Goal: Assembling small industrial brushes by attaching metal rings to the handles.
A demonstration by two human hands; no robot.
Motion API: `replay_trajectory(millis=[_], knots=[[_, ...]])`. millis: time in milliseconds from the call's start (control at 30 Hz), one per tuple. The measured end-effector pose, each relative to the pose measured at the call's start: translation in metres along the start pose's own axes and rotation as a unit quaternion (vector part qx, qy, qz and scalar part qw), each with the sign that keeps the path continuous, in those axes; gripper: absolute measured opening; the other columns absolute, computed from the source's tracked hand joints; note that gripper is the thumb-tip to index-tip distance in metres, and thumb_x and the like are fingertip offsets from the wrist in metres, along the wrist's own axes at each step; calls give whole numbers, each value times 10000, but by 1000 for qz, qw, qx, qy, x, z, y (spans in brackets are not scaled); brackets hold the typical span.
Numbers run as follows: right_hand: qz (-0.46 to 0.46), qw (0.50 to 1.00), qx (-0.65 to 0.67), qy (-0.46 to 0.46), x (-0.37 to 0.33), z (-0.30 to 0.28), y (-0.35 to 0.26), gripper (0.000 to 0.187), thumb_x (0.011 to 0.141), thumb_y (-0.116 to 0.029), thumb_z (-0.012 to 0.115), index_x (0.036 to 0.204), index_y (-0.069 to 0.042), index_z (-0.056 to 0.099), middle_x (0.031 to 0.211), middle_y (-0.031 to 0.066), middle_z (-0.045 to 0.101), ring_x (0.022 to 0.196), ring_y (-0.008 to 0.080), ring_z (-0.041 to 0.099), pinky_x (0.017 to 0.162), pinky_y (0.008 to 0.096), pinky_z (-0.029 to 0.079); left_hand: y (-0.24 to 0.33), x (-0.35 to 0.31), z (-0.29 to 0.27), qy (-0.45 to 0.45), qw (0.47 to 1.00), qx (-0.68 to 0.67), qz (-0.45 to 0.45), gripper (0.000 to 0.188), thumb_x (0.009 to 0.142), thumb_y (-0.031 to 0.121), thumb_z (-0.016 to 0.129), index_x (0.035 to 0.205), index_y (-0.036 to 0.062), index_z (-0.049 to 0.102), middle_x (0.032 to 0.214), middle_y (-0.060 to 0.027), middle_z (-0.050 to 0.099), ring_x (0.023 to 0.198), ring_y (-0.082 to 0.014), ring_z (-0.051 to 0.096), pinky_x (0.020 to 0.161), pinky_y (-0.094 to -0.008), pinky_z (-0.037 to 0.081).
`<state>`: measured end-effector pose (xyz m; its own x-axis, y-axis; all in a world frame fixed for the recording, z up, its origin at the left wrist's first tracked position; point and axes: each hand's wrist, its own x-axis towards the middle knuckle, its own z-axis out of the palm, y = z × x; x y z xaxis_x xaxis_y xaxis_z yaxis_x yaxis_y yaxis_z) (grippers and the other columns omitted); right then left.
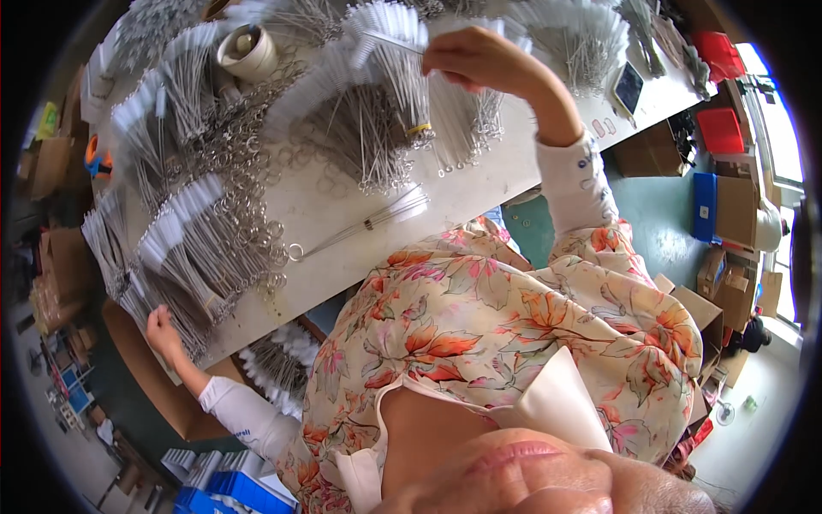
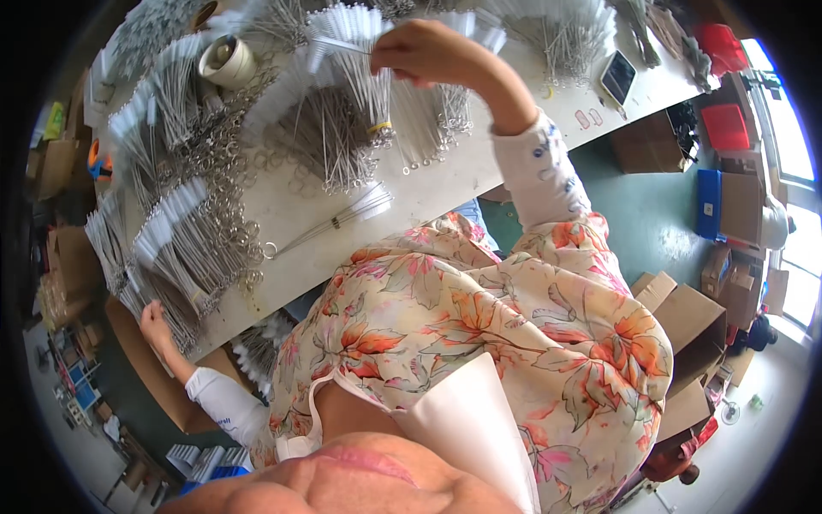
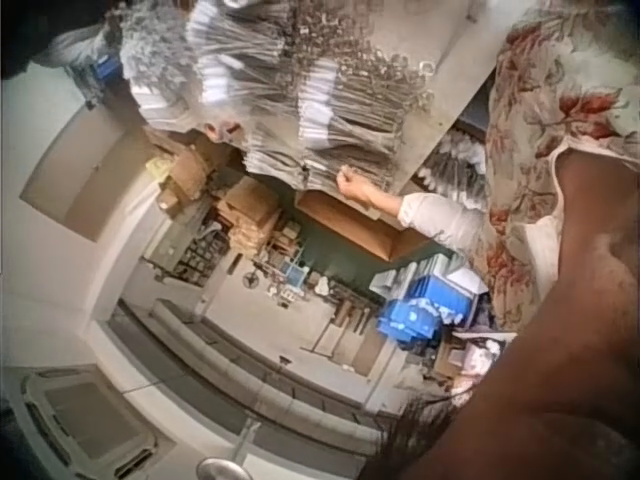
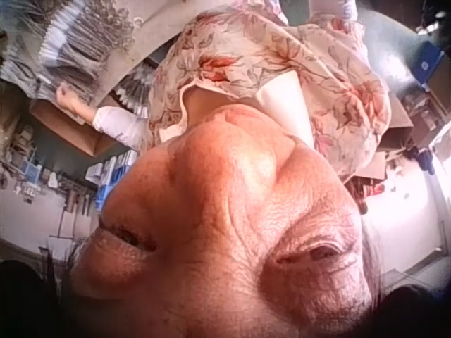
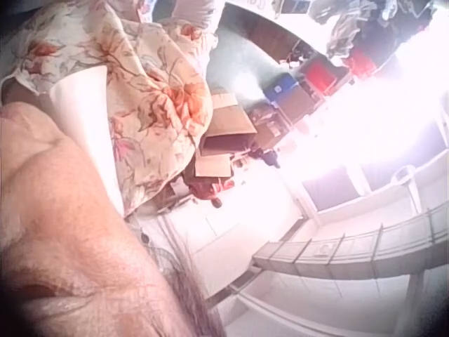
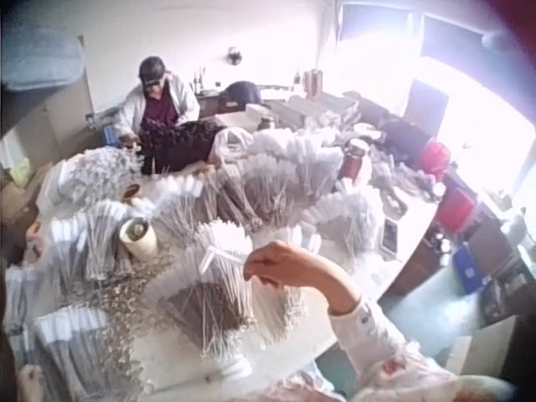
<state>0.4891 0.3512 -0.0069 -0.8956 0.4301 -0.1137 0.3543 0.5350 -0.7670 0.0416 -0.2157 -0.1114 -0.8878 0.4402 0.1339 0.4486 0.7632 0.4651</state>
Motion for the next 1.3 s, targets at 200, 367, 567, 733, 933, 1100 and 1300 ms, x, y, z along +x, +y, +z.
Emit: replay_trajectory(millis=[200, 367, 567, 733, 933, 1100, 1300], knots=[[-5, 996, -40, 75, -21, 12, 39, 213, 878, -227, 535, 865, -63, 672, 592, -18, 510, 529, 66, 449, 502, 231, 373, 70, 11, 6, 68, 997, 8, -23, 243, 878, 213, 544, 981, 20, 651, 763, -40, 632, 679, -97, 540, 682, -259, 451], [-14, 992, 8, 121, -15, 25, 19, 215, 891, -216, 522, 874, -58, 666, 590, -22, 489, 537, 56, 427, 501, 230, 362, 308, -30, 10, 94, 947, -287, 110, 296, 917, 213, 496, 1110, 9, 590, 782, -16, 534, 597, -73, 481, 544, -210, 441], [-30, 985, 109, 129, -9, 53, 6, 178, 853, -199, 550, 899, -82, 676, 644, 29, 606, 571, 102, 562, 572, 259, 463, 450, -40, 120, -180, 887, -349, 243, 322, 783, 167, 698, 1044, -3, 617, 642, 40, 542, 588, -24, 436, 557, -187, 377], [-82, 972, 174, 137, -1, 81, -14, 139, 836, -128, 546, 874, -57, 659, 651, 61, 634, 554, 122, 605, 542, 270, 487, 465, -23, 186, -211, 890, -324, 242, 227, 813, 206, 669, 918, 5, 660, 570, 35, 511, 519, -20, 403, 488, -200, 345], [-28, 946, 286, 149, -35, 87, -19, 156, 840, -103, 527, 932, -56, 645, 778, 53, 668, 645, 141, 612, 632, 276, 496, 445, 8, 184, -265, 870, -403, 101, 263, 833, 237, 645, 920, -11, 636, 601, 5, 572, 453, -23, 377, 413, -191, 270], [214, 896, -74, 383, -69, 14, 74, 294, 823, -339, 601, 803, -53, 666, 654, 134, 616, 603, 245, 611, 567, 343, 465, 438, -7, 131, -215, 878, -417, 97, 382, 878, 264, 584, 1142, -11, 556, 676, 29, 499, 465, 16, 276, 387, -165, 176], [247, 881, -100, 391, -58, 15, 127, 318, 788, -346, 646, 822, -31, 674, 630, 109, 610, 579, 205, 597, 570, 325, 469, 431, -27, 97, -220, 857, -454, 105, 370, 946, 288, 457, 1081, -30, 587, 672, 35, 472, 457, 17, 234, 378, -168, 155]])
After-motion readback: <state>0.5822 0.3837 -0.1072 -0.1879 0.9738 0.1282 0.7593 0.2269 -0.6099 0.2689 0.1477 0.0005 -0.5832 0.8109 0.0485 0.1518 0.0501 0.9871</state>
